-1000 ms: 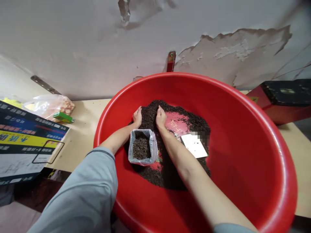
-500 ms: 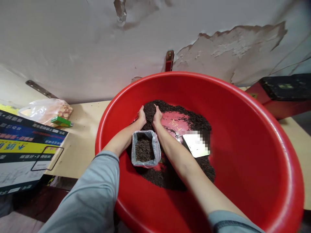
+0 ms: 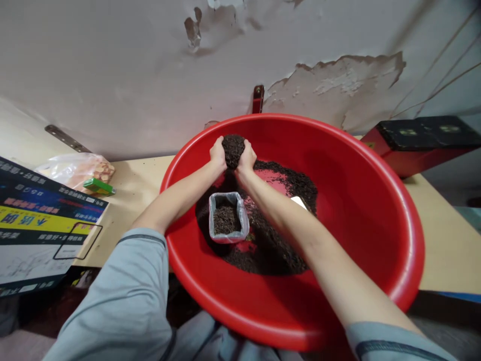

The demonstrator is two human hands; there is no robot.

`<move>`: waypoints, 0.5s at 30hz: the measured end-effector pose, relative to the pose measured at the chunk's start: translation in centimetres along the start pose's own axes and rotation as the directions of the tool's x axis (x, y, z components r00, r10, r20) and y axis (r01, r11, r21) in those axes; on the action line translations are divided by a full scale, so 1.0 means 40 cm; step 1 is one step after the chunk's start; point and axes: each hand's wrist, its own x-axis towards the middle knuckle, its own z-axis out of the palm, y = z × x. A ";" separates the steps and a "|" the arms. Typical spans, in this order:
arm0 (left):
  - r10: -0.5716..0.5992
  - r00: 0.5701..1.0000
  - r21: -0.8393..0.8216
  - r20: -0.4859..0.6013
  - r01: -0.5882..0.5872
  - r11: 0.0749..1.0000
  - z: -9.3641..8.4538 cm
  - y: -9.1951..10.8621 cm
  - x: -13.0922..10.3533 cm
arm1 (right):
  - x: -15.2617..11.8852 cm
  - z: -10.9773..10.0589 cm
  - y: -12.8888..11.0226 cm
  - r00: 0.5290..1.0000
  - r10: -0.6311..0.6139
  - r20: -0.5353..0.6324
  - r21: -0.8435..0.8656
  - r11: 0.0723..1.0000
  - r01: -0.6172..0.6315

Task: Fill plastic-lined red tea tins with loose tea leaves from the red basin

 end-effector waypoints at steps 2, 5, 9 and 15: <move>0.036 0.999 0.026 0.036 -0.037 0.999 0.006 0.033 -0.053 | -0.024 0.000 -0.029 0.996 -0.039 0.080 -0.051 0.998 0.044; 0.060 0.996 0.033 0.065 -0.062 0.998 -0.014 0.068 -0.155 | -0.084 -0.020 -0.057 0.977 -0.080 0.198 -0.135 0.985 0.108; 0.092 0.995 0.039 0.048 -0.094 0.995 -0.072 0.079 -0.299 | -0.190 -0.072 -0.073 0.951 -0.097 0.295 -0.189 0.969 0.157; 0.110 0.994 0.044 0.014 -0.111 0.993 -0.144 0.045 -0.415 | -0.289 -0.160 -0.062 0.927 -0.198 0.318 -0.253 0.925 0.284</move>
